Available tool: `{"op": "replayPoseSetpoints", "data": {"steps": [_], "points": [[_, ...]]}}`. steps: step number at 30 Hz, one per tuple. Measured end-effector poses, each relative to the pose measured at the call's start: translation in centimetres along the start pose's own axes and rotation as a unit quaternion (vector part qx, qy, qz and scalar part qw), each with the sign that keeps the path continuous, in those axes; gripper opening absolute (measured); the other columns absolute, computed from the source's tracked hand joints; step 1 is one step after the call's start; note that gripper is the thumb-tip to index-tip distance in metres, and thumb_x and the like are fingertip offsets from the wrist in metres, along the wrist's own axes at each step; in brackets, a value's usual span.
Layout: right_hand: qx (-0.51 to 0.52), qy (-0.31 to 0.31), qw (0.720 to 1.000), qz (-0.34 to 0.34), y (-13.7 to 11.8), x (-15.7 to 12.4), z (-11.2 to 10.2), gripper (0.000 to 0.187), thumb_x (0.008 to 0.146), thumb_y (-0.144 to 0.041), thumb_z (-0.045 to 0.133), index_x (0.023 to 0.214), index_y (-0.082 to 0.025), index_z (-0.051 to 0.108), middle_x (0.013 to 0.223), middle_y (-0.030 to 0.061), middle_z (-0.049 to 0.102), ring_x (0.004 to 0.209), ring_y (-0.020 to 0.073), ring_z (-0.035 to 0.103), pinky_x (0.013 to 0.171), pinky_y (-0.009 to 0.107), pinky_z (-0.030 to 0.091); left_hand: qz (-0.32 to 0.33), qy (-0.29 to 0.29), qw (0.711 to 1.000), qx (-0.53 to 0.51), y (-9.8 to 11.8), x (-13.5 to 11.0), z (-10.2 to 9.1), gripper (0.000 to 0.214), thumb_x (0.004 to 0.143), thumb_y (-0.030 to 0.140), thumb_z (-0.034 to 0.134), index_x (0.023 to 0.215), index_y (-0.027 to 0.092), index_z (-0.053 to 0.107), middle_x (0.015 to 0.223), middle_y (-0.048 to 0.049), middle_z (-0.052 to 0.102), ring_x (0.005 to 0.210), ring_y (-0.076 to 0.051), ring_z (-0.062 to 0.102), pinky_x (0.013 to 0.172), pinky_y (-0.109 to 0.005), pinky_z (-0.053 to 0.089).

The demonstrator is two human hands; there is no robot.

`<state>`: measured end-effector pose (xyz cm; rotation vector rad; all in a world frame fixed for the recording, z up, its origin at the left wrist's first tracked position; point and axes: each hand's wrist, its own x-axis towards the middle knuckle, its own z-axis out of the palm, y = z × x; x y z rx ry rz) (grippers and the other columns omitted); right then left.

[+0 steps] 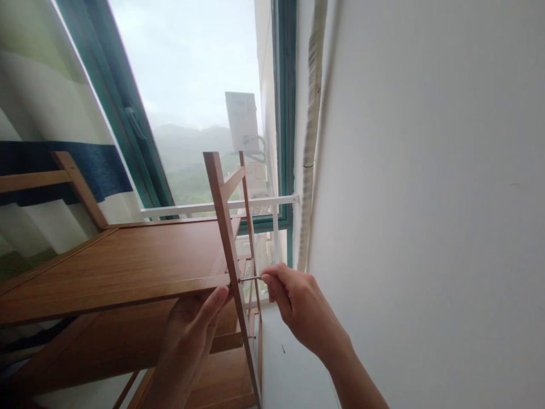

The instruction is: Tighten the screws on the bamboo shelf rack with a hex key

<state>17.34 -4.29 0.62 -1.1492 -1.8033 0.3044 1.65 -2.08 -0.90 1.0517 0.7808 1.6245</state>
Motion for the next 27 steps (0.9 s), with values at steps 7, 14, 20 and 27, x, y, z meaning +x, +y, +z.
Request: {"op": "replayPoseSetpoints", "data": {"steps": [7,14,20,27], "points": [[0.052,0.042,0.997,-0.025,1.1,-0.6,1.5,0.015,0.090,-0.021,0.041,0.096,-0.020,0.055,0.062,-0.0040,0.054,0.051,0.0069,0.046,0.053,0.018,0.039,-0.005,-0.008,0.999,0.031,-0.2,0.1,-0.5,0.016,0.061,0.028,0.072,0.065,0.015,0.065,0.067,-0.0017,0.068,0.075,-0.018,0.064,0.081,-0.030,0.049],[0.041,0.054,0.997,-0.029,0.5,-1.2,1.6,0.014,0.088,-0.022,0.044,0.094,-0.020,0.057,0.065,-0.0014,0.058,0.054,0.0082,0.050,0.055,0.019,0.040,0.017,-0.014,0.997,0.073,-0.4,0.2,-0.8,0.019,0.061,0.029,0.071,0.056,0.014,0.061,0.058,-0.0003,0.063,0.058,-0.013,0.058,0.059,-0.021,0.048],[0.289,-0.050,0.942,0.164,-0.8,-0.6,1.2,0.023,0.088,-0.038,0.043,0.085,-0.017,0.052,0.046,-0.0069,0.051,0.031,0.0033,0.035,0.033,0.015,0.026,0.027,-0.012,0.999,0.011,-1.4,0.1,-0.4,0.021,0.056,0.024,0.074,0.074,0.015,0.067,0.077,-0.0049,0.070,0.076,-0.019,0.065,0.076,-0.028,0.052],[0.490,-0.042,0.857,0.150,1.0,-0.3,1.6,0.017,0.084,-0.033,0.054,0.085,-0.016,0.056,0.061,-0.0007,0.063,0.044,0.0063,0.053,0.039,0.015,0.036,0.045,0.020,0.999,-0.002,-2.3,0.1,-0.1,0.022,0.056,0.023,0.074,0.074,0.015,0.065,0.072,-0.0045,0.071,0.069,-0.018,0.065,0.070,-0.028,0.053]]}}
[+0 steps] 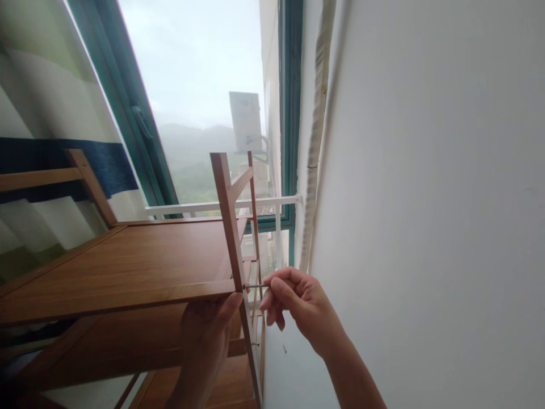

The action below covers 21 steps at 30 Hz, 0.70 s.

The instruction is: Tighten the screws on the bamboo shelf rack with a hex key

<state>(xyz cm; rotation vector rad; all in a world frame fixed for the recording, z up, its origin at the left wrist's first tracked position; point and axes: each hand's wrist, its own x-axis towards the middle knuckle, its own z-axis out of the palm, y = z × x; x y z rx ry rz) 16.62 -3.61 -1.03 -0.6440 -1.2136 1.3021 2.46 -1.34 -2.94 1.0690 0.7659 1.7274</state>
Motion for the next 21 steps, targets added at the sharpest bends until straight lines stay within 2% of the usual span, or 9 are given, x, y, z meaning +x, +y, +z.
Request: {"op": "replayPoseSetpoints", "data": {"steps": [4,7,10,14,17,21], "points": [[0.065,-0.042,0.997,0.001,0.2,-0.2,-0.7,0.020,0.083,-0.030,0.055,0.097,-0.017,0.061,0.087,0.0077,0.069,0.064,0.0107,0.062,0.053,0.020,0.046,0.009,0.001,1.000,-0.003,0.2,0.0,0.2,0.017,0.056,0.024,0.074,0.067,0.015,0.063,0.068,-0.0031,0.069,0.066,-0.017,0.065,0.067,-0.027,0.053],[0.076,-0.060,0.995,0.012,0.2,-0.4,-0.9,0.024,0.084,-0.031,0.054,0.102,-0.016,0.061,0.095,0.0105,0.068,0.069,0.0128,0.064,0.056,0.022,0.048,0.009,0.000,1.000,-0.002,0.3,0.0,0.2,0.013,0.057,0.023,0.073,0.062,0.016,0.062,0.062,-0.0015,0.067,0.062,-0.015,0.062,0.065,-0.025,0.052],[0.087,-0.059,0.994,0.022,0.8,-0.2,-1.3,0.023,0.082,-0.035,0.056,0.098,-0.018,0.060,0.085,0.0065,0.069,0.052,0.0111,0.063,0.044,0.020,0.046,0.006,0.001,1.000,0.005,0.3,0.0,0.2,0.015,0.056,0.023,0.073,0.066,0.015,0.065,0.061,-0.0017,0.067,0.061,-0.016,0.062,0.064,-0.027,0.052],[0.101,-0.048,0.994,0.012,2.3,0.6,-2.1,0.026,0.076,-0.039,0.062,0.093,-0.020,0.057,0.072,0.0008,0.068,0.033,0.0079,0.055,0.028,0.015,0.036,0.000,0.002,1.000,0.010,0.3,0.0,0.2,0.018,0.055,0.023,0.073,0.070,0.016,0.066,0.067,-0.0028,0.069,0.065,-0.018,0.064,0.068,-0.028,0.052],[0.098,-0.027,0.994,-0.025,3.0,1.2,-2.0,0.030,0.070,-0.043,0.066,0.082,-0.017,0.058,0.067,0.0022,0.069,0.032,0.0079,0.054,0.026,0.013,0.034,-0.003,-0.006,1.000,0.013,0.5,-0.1,0.1,0.016,0.056,0.023,0.073,0.068,0.016,0.065,0.067,-0.0025,0.070,0.065,-0.017,0.065,0.067,-0.027,0.053],[0.082,0.046,0.996,-0.008,2.2,1.7,-0.9,0.033,0.078,-0.044,0.058,0.065,-0.014,0.056,0.042,-0.0015,0.059,0.027,0.0063,0.048,0.025,0.012,0.029,-0.007,0.002,1.000,0.026,0.5,-0.2,0.1,0.019,0.055,0.023,0.073,0.072,0.018,0.066,0.072,-0.0029,0.071,0.070,-0.019,0.066,0.072,-0.029,0.053]]}}
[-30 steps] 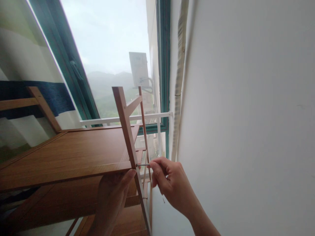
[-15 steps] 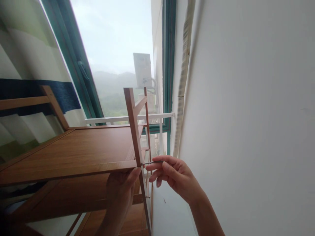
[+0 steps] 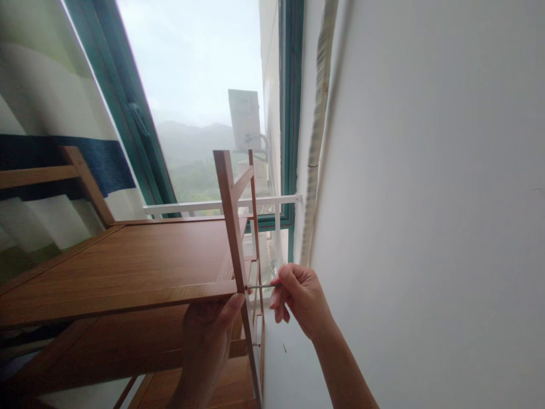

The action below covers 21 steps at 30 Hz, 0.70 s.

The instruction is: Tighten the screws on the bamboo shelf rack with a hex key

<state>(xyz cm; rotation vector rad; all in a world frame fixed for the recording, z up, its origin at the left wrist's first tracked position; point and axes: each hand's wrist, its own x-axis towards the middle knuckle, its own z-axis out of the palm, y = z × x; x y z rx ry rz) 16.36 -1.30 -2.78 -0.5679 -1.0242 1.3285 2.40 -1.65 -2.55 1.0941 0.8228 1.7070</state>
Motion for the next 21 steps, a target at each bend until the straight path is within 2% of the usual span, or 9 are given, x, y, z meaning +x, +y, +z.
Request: {"op": "replayPoseSetpoints", "data": {"steps": [3,6,9,11,14,16,19,21], "points": [[0.011,0.032,0.999,0.038,-0.7,-0.1,1.1,0.034,0.076,-0.044,0.060,0.063,-0.014,0.055,0.035,-0.0050,0.051,0.025,0.0045,0.042,0.025,0.012,0.026,-0.007,0.007,1.000,0.002,-0.2,0.0,0.0,0.019,0.055,0.025,0.073,0.071,0.018,0.066,0.071,-0.0026,0.071,0.070,-0.019,0.066,0.072,-0.030,0.053],[0.073,0.052,0.994,0.063,-0.8,-0.2,1.8,0.028,0.075,-0.042,0.063,0.069,-0.016,0.053,0.038,-0.0085,0.047,0.026,0.0021,0.038,0.026,0.010,0.025,-0.017,-0.002,1.000,-0.006,-0.3,0.0,-0.2,0.021,0.054,0.025,0.074,0.072,0.018,0.066,0.073,-0.0028,0.071,0.070,-0.019,0.066,0.071,-0.029,0.054],[0.130,0.051,0.989,0.050,-0.2,-0.4,1.9,0.019,0.077,-0.037,0.063,0.081,-0.021,0.054,0.042,-0.0107,0.045,0.028,0.0007,0.035,0.026,0.008,0.024,-0.037,-0.026,0.999,-0.007,-0.1,-0.1,-0.4,0.022,0.057,0.026,0.074,0.075,0.016,0.066,0.081,-0.0057,0.072,0.078,-0.021,0.066,0.076,-0.030,0.053],[0.139,0.042,0.989,0.035,0.2,-0.6,1.7,0.019,0.078,-0.038,0.061,0.081,-0.021,0.055,0.047,-0.0084,0.049,0.032,0.0017,0.039,0.026,0.008,0.025,-0.049,-0.032,0.998,-0.015,-0.1,-0.3,-0.4,0.021,0.059,0.027,0.073,0.076,0.015,0.066,0.086,-0.0073,0.071,0.084,-0.022,0.066,0.079,-0.030,0.052],[0.117,0.028,0.992,0.026,0.5,-0.9,1.3,0.022,0.078,-0.039,0.061,0.082,-0.018,0.061,0.058,-0.0022,0.056,0.044,0.0055,0.050,0.028,0.010,0.030,-0.045,-0.011,0.998,-0.039,-0.2,-0.6,-0.3,0.024,0.060,0.027,0.073,0.080,0.015,0.066,0.082,-0.0059,0.072,0.080,-0.020,0.066,0.075,-0.028,0.052],[0.084,0.012,0.996,0.013,0.3,-1.1,0.9,0.023,0.079,-0.038,0.059,0.084,-0.016,0.064,0.063,0.0005,0.058,0.049,0.0069,0.052,0.033,0.013,0.036,-0.045,0.001,0.998,-0.046,-0.3,-0.8,-0.1,0.028,0.059,0.027,0.074,0.082,0.015,0.066,0.078,-0.0044,0.071,0.075,-0.017,0.066,0.072,-0.025,0.052],[-0.004,0.010,0.999,-0.031,-0.4,-1.3,0.6,0.021,0.082,-0.033,0.058,0.082,-0.014,0.067,0.066,0.0006,0.058,0.054,0.0063,0.051,0.048,0.018,0.043,-0.041,0.013,0.997,-0.062,-0.2,-0.8,0.2,0.027,0.058,0.026,0.074,0.081,0.016,0.065,0.078,-0.0028,0.071,0.075,-0.016,0.066,0.073,-0.024,0.051],[-0.061,0.027,0.997,-0.050,-1.0,-1.4,0.6,0.017,0.082,-0.028,0.058,0.089,-0.015,0.067,0.062,-0.0015,0.056,0.055,0.0062,0.051,0.056,0.019,0.044,-0.035,0.018,0.997,-0.074,-0.1,-0.8,0.3,0.025,0.058,0.024,0.074,0.080,0.017,0.064,0.078,-0.0020,0.071,0.075,-0.016,0.066,0.075,-0.024,0.051]]}}
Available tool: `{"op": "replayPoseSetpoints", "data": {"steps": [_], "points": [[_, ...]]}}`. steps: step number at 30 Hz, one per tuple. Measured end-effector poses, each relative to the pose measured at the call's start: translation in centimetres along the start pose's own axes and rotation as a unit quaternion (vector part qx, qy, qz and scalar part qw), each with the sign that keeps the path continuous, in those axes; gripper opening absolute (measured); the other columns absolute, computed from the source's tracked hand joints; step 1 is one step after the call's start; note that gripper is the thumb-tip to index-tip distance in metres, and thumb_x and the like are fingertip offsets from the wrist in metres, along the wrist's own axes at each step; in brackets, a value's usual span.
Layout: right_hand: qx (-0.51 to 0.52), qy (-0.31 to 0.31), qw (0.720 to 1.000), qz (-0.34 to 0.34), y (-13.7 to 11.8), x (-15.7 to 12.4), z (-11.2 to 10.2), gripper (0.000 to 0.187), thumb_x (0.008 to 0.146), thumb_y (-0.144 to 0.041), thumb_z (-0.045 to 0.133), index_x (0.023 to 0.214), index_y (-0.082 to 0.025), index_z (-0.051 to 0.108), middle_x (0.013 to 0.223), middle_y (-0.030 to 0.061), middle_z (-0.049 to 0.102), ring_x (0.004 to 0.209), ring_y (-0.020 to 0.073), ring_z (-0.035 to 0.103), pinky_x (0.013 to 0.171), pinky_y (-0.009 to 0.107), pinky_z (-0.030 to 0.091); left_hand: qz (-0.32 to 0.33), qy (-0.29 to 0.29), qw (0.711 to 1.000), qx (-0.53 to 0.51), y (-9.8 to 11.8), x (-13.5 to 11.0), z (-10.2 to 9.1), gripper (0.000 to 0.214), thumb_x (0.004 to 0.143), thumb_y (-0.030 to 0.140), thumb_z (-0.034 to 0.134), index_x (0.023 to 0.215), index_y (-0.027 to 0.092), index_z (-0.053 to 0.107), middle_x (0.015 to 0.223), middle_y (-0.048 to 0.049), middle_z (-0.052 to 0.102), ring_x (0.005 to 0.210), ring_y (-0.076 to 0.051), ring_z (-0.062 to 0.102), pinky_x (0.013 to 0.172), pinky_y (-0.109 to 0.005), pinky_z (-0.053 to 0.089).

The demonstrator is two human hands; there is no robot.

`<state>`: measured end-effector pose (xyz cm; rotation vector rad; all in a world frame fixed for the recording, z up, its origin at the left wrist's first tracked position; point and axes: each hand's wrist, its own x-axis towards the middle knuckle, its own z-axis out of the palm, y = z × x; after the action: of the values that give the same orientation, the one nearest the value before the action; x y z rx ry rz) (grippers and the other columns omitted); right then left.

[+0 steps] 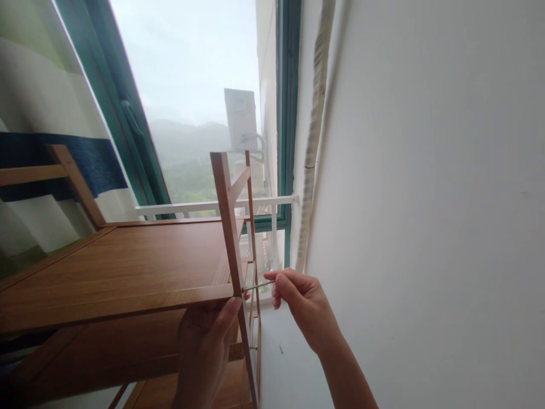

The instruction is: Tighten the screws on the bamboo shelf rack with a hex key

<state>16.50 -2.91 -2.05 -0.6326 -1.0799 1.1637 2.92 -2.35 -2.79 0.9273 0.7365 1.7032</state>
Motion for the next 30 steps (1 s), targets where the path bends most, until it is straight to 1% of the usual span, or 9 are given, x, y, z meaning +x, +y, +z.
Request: {"op": "replayPoseSetpoints", "data": {"steps": [3,6,9,12,14,17,21,26,30], "points": [[-0.025,0.001,1.000,0.009,-0.7,-0.1,0.1,0.017,0.082,-0.027,0.058,0.097,-0.018,0.061,0.056,-0.0034,0.058,0.051,0.0080,0.053,0.052,0.021,0.044,0.000,-0.004,1.000,0.001,0.0,0.0,0.1,0.025,0.058,0.023,0.074,0.079,0.016,0.063,0.073,-0.0015,0.070,0.072,-0.015,0.065,0.074,-0.024,0.051],[0.000,-0.007,0.999,0.031,-0.9,-0.3,0.3,0.013,0.081,-0.030,0.059,0.085,-0.018,0.058,0.056,-0.0022,0.062,0.049,0.0095,0.057,0.045,0.019,0.043,0.003,0.006,1.000,-0.006,0.0,-0.2,0.1,0.028,0.059,0.021,0.074,0.082,0.017,0.060,0.074,-0.0014,0.070,0.073,-0.015,0.066,0.074,-0.024,0.051],[0.029,0.017,0.998,0.047,-0.6,-0.5,0.5,0.016,0.078,-0.032,0.062,0.080,-0.017,0.056,0.057,-0.0014,0.064,0.050,0.0100,0.061,0.044,0.017,0.046,0.017,0.016,0.999,-0.048,0.1,-0.5,0.1,0.048,0.059,0.019,0.075,0.100,0.025,0.052,0.081,0.0007,0.071,0.077,-0.016,0.066,0.074,-0.027,0.052],[0.038,0.028,0.997,0.056,-0.5,-0.7,0.6,0.017,0.077,-0.031,0.064,0.081,-0.017,0.055,0.058,-0.0004,0.066,0.051,0.0106,0.063,0.044,0.016,0.047,0.028,-0.023,0.993,-0.109,0.2,-0.6,-0.1,0.054,0.063,0.030,0.073,0.110,0.030,0.047,0.085,0.0004,0.071,0.078,-0.018,0.067,0.072,-0.030,0.052],[0.041,0.022,0.997,0.067,-0.7,-0.9,0.7,0.017,0.077,-0.029,0.063,0.082,-0.016,0.054,0.055,-0.0001,0.066,0.047,0.0108,0.062,0.041,0.016,0.047,0.008,-0.056,0.990,-0.127,0.5,-0.2,-0.3,0.041,0.066,0.037,0.070,0.102,0.023,0.055,0.083,-0.0034,0.071,0.077,-0.020,0.066,0.071,-0.031,0.052],[0.069,0.013,0.993,0.100,-0.9,-1.0,1.0,0.016,0.078,-0.028,0.063,0.083,-0.016,0.055,0.048,-0.0010,0.063,0.038,0.0103,0.058,0.036,0.015,0.045,-0.070,-0.087,0.986,-0.124,1.6,0.7,-0.3,0.033,0.069,0.041,0.065,0.084,0.011,0.065,0.079,-0.0097,0.071,0.072,-0.021,0.066,0.068,-0.029,0.052],[0.124,0.026,0.985,0.118,-1.0,-0.9,1.2,0.017,0.076,-0.029,0.065,0.078,-0.014,0.059,0.049,-0.0010,0.063,0.039,0.0086,0.059,0.034,0.012,0.043,-0.182,-0.132,0.963,-0.149,3.5,1.6,0.1,0.030,0.075,0.035,0.054,0.075,0.008,0.069,0.083,-0.0133,0.071,0.069,-0.022,0.066,0.069,-0.033,0.052],[0.178,0.015,0.980,0.091,-0.9,-0.9,0.8,0.015,0.073,-0.027,0.068,0.080,-0.013,0.066,0.068,0.0029,0.070,0.059,0.0109,0.067,0.045,0.011,0.049,-0.195,-0.160,0.954,-0.159,4.1,1.9,-0.2,0.026,0.072,0.022,0.049,0.060,0.011,0.069,0.079,-0.0113,0.071,0.070,-0.021,0.066,0.073,-0.031,0.050],[0.192,-0.030,0.978,0.081,-0.7,-1.0,0.2,0.021,0.074,-0.021,0.068,0.095,-0.016,0.067,0.089,0.0070,0.071,0.081,0.0149,0.068,0.057,0.013,0.054,-0.194,-0.195,0.952,-0.133,3.7,2.1,-0.5,0.028,0.069,0.023,0.048,0.064,0.008,0.071,0.077,-0.0126,0.071,0.071,-0.023,0.065,0.078,-0.033,0.047]]}}
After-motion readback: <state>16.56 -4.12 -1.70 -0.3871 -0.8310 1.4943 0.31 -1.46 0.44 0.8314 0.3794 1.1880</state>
